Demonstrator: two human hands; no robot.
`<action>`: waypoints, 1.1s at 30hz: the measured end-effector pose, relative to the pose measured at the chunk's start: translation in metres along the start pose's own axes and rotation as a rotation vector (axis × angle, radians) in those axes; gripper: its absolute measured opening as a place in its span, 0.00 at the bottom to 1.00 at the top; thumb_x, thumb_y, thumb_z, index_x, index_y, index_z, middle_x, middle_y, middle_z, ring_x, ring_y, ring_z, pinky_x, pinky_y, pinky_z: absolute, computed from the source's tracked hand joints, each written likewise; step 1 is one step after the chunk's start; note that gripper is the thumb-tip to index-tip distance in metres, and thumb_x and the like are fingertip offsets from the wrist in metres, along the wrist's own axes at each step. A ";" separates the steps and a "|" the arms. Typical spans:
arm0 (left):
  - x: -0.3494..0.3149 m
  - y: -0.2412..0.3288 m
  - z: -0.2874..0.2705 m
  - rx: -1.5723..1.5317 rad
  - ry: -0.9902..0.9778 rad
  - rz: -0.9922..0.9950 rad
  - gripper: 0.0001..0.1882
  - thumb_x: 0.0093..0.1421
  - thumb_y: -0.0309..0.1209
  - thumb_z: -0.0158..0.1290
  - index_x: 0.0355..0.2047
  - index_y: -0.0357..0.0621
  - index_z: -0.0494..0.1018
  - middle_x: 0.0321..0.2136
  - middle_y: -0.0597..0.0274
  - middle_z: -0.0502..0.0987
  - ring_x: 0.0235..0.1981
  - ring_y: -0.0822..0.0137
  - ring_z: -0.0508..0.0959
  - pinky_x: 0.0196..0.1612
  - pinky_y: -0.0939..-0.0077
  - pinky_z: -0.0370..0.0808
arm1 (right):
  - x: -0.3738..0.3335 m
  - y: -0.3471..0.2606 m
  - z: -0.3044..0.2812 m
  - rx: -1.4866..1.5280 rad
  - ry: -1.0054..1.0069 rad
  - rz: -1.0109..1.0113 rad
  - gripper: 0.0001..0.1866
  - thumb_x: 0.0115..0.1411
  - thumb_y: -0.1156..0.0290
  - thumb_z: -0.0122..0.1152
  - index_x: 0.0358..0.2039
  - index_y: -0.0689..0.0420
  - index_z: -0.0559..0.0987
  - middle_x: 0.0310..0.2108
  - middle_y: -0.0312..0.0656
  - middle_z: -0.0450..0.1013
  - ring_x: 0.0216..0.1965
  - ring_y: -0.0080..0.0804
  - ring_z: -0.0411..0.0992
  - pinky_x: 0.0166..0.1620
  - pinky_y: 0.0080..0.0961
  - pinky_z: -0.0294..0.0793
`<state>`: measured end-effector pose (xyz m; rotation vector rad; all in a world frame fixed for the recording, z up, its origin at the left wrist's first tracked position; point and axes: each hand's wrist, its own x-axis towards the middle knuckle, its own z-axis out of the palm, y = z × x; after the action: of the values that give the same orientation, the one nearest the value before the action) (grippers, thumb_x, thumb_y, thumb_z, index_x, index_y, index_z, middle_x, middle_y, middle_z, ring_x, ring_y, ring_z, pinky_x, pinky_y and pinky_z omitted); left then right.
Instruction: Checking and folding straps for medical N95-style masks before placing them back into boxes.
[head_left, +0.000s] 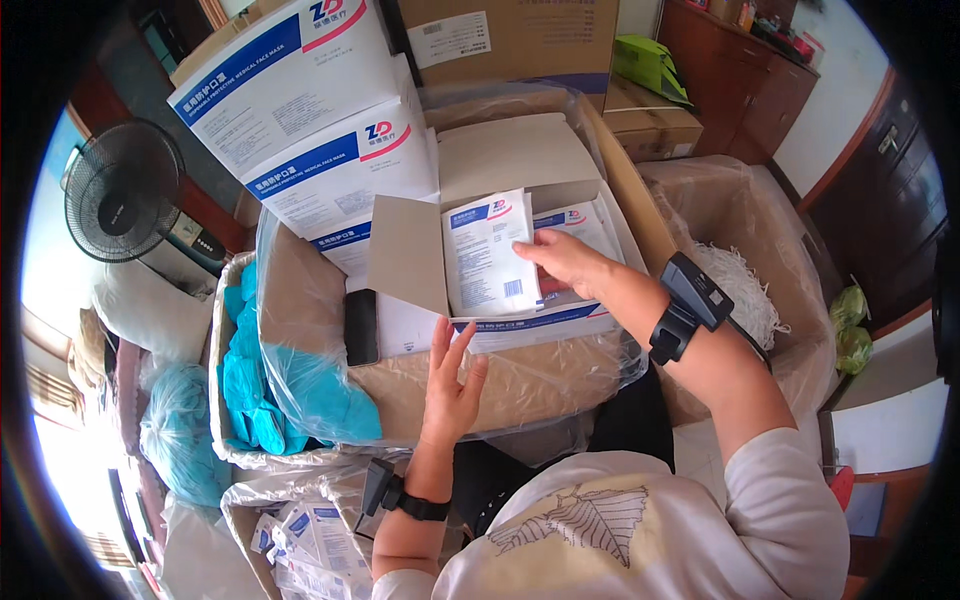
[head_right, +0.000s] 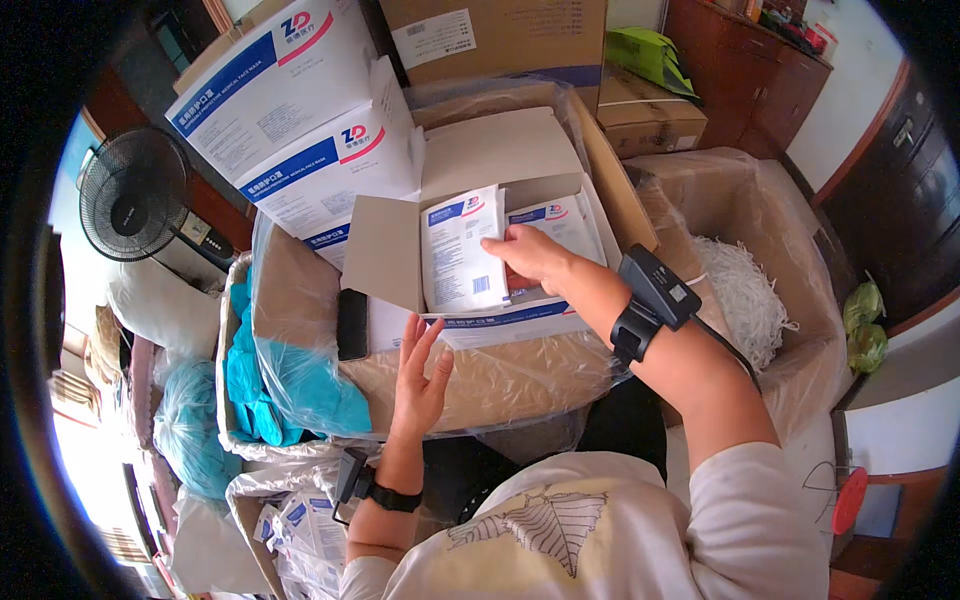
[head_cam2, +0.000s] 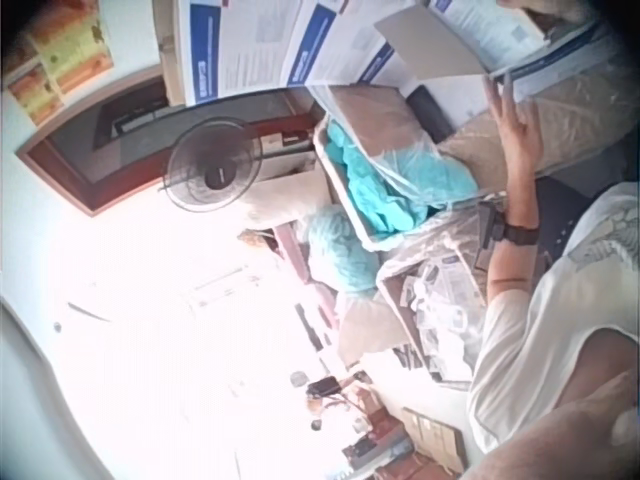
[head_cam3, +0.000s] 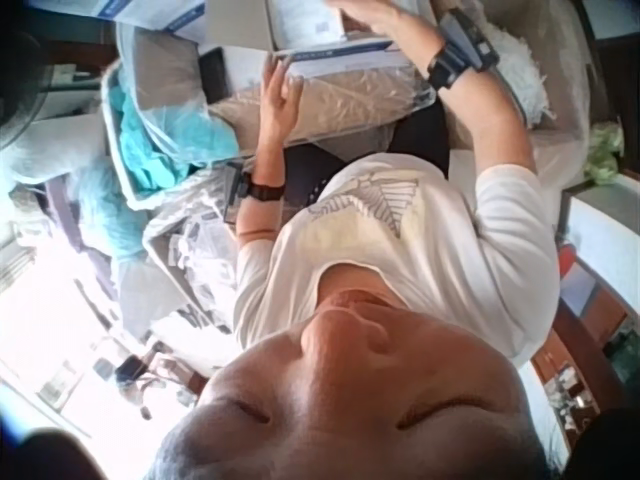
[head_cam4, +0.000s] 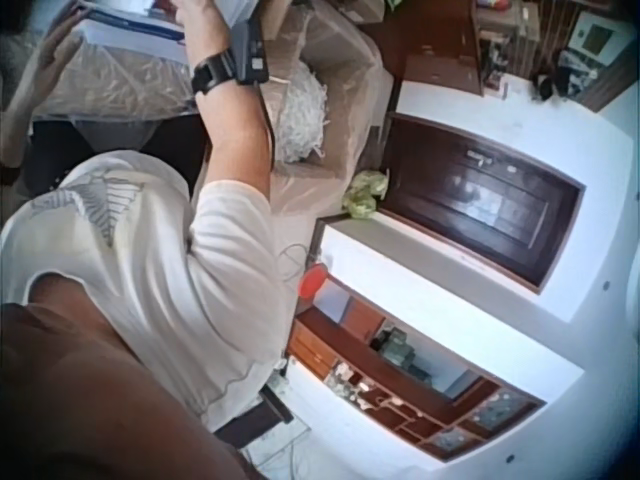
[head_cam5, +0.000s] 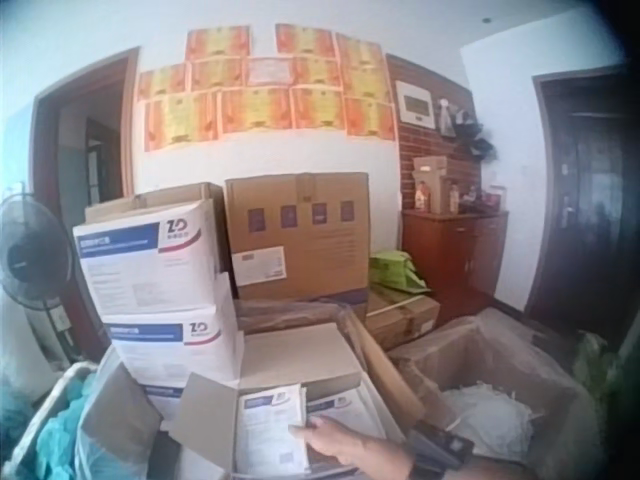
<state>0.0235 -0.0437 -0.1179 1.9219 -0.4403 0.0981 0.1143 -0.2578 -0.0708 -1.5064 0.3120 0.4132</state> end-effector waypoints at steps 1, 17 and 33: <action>0.001 0.001 0.002 -0.016 0.008 0.002 0.19 0.57 0.29 0.48 0.50 0.43 0.65 0.57 0.48 0.52 0.57 0.54 0.57 0.56 0.67 0.56 | -0.002 0.000 -0.003 -0.019 0.005 -0.057 0.14 0.56 0.64 0.52 0.39 0.59 0.69 0.34 0.37 0.70 0.32 0.23 0.71 0.32 0.22 0.74; 0.018 0.069 0.007 -0.725 -0.238 -0.364 0.24 0.58 0.38 0.48 0.51 0.35 0.61 0.44 0.60 0.70 0.46 0.72 0.67 0.51 0.76 0.61 | -0.147 0.086 -0.040 0.054 -0.157 -0.398 0.16 0.59 0.72 0.49 0.46 0.63 0.64 0.41 0.36 0.67 0.42 0.20 0.65 0.45 0.19 0.66; -0.014 0.073 0.018 0.207 -0.463 -0.147 0.10 0.53 0.36 0.52 0.32 0.45 0.71 0.25 0.52 0.75 0.28 0.50 0.74 0.29 0.64 0.70 | -0.136 0.063 -0.020 -0.615 -0.203 -0.574 0.08 0.54 0.70 0.55 0.28 0.61 0.68 0.19 0.45 0.67 0.21 0.36 0.66 0.27 0.27 0.63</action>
<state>-0.0172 -0.0801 -0.0642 2.1751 -0.6111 -0.4198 -0.0347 -0.2859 -0.0674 -2.0389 -0.4478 0.1985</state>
